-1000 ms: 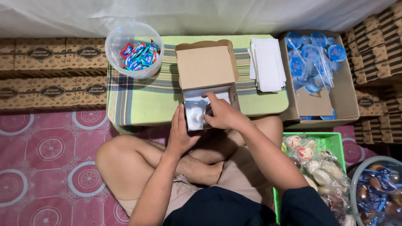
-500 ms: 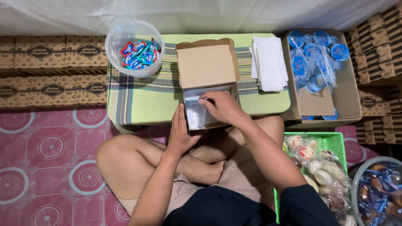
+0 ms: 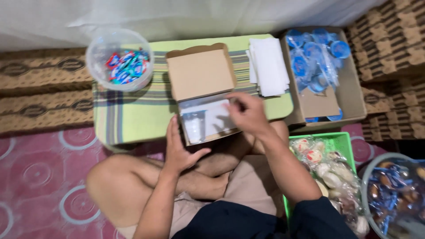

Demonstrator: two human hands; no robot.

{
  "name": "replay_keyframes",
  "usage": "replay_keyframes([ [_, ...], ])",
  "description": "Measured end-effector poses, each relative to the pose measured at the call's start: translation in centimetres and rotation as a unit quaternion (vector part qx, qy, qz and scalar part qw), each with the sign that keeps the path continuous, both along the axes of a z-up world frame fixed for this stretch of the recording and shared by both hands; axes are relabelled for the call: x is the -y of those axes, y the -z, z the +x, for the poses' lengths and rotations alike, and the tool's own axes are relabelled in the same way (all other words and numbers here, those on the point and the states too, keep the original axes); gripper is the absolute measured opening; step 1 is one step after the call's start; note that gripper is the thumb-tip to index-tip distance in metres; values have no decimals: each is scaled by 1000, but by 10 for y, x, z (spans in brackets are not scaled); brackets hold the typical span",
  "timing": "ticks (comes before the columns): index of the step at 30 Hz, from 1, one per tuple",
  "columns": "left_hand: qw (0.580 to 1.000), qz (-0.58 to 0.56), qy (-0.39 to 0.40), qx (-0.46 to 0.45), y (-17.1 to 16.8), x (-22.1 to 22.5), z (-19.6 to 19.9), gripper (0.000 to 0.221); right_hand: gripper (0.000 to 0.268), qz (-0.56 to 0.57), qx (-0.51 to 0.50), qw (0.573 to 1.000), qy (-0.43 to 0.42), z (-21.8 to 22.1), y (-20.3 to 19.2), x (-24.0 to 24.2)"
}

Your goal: A person is sitting on the floor, manually packing various snack items and small water cups into cardboard boxes for distribution.

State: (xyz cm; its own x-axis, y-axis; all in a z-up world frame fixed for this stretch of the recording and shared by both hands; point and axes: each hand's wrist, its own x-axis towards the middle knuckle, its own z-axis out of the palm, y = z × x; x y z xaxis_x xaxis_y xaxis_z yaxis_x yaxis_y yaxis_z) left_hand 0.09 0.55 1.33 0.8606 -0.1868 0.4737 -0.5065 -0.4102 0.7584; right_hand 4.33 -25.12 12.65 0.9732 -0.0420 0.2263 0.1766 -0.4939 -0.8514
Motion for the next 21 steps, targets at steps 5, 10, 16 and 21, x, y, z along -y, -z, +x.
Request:
replay_keyframes([
  [5,999,-16,41,-9,5,-1,2,140,5,-20,175,949,262,2,22,126],
  [10,998,-29,48,-4,13,-1,4,127,25,-124,2,901,415,9,103,284],
  [16,999,-31,45,1,14,1,5,124,29,-143,-102,886,429,21,159,347],
  [21,999,-26,38,6,21,1,6,125,29,-136,-98,888,428,40,159,335],
])
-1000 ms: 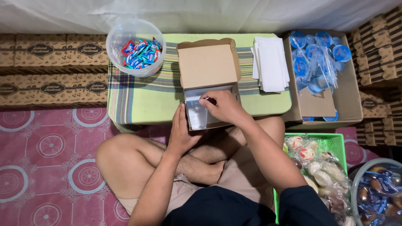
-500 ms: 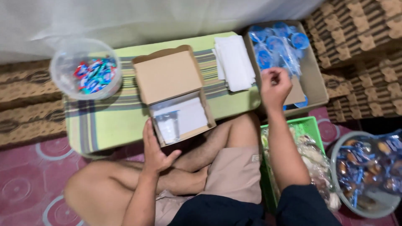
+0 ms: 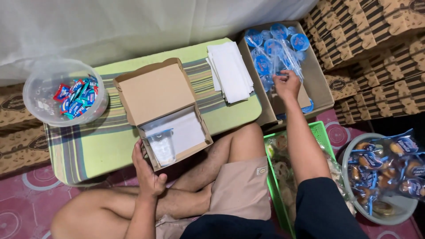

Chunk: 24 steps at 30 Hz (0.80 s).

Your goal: A person is sitting on the floor, manually packing various snack items and small water cups into cardboard boxes for distribution.

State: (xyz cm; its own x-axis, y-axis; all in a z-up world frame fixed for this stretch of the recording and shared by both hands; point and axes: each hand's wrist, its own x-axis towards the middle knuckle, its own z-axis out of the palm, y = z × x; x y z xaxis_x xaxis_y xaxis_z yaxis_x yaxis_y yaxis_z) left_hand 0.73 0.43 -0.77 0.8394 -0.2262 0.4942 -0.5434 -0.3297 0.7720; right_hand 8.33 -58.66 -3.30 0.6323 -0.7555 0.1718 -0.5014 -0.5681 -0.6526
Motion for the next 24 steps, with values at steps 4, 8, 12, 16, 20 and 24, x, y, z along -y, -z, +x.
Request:
replay_keyframes([
  [4,1000,-5,-1,-8,-1,-1,-1,123,24,9,17,1000,17,0,-9,2],
  [8,1000,-8,-2,-8,-2,1,-1,122,23,17,-14,1000,6,-9,-27,-4],
  [12,1000,-4,0,-6,-9,1,-1,118,29,37,18,999,0,-15,-40,-5],
  [16,1000,-4,4,-9,-11,-1,-2,117,27,112,100,988,-24,-28,-79,-40],
  [20,1000,1,-2,-7,-10,0,-2,119,17,65,147,972,-172,-40,-116,-87],
  [24,1000,18,-21,-2,-8,3,-4,120,18,-84,148,914,-368,-55,-163,-170],
])
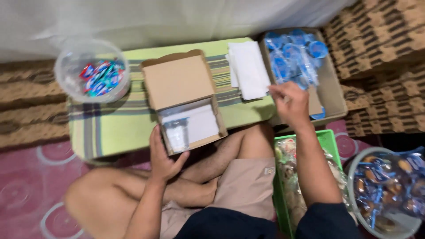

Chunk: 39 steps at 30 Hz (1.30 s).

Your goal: A person is sitting on the floor, manually packing various snack items and small water cups into cardboard boxes for distribution.

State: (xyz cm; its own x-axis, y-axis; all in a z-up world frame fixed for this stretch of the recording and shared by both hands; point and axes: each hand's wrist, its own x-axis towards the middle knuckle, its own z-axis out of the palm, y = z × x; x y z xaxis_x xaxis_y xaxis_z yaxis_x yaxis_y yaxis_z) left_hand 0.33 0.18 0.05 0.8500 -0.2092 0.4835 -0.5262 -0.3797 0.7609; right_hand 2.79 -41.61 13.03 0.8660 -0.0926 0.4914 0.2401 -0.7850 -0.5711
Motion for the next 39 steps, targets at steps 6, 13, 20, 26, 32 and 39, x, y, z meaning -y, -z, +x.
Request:
replay_keyframes([
  [6,1000,-10,-12,-9,-6,-2,-1,120,26,-210,42,962,-170,6,-13,-114],
  [13,999,-20,-17,-22,-9,0,-3,118,11,-356,-14,919,-170,37,-3,-183],
  [20,999,-19,-18,-24,-6,0,-3,115,9,-369,-11,914,-167,49,11,-189],
  [26,1000,-4,-17,8,-2,-3,-1,116,7,-253,83,952,-153,34,11,-174],
  [32,999,5,37,-8,19,-20,-2,118,15,40,137,988,67,-19,28,-85],
  [39,997,30,23,-60,-36,3,-14,101,35,-18,52,917,394,-185,104,119],
])
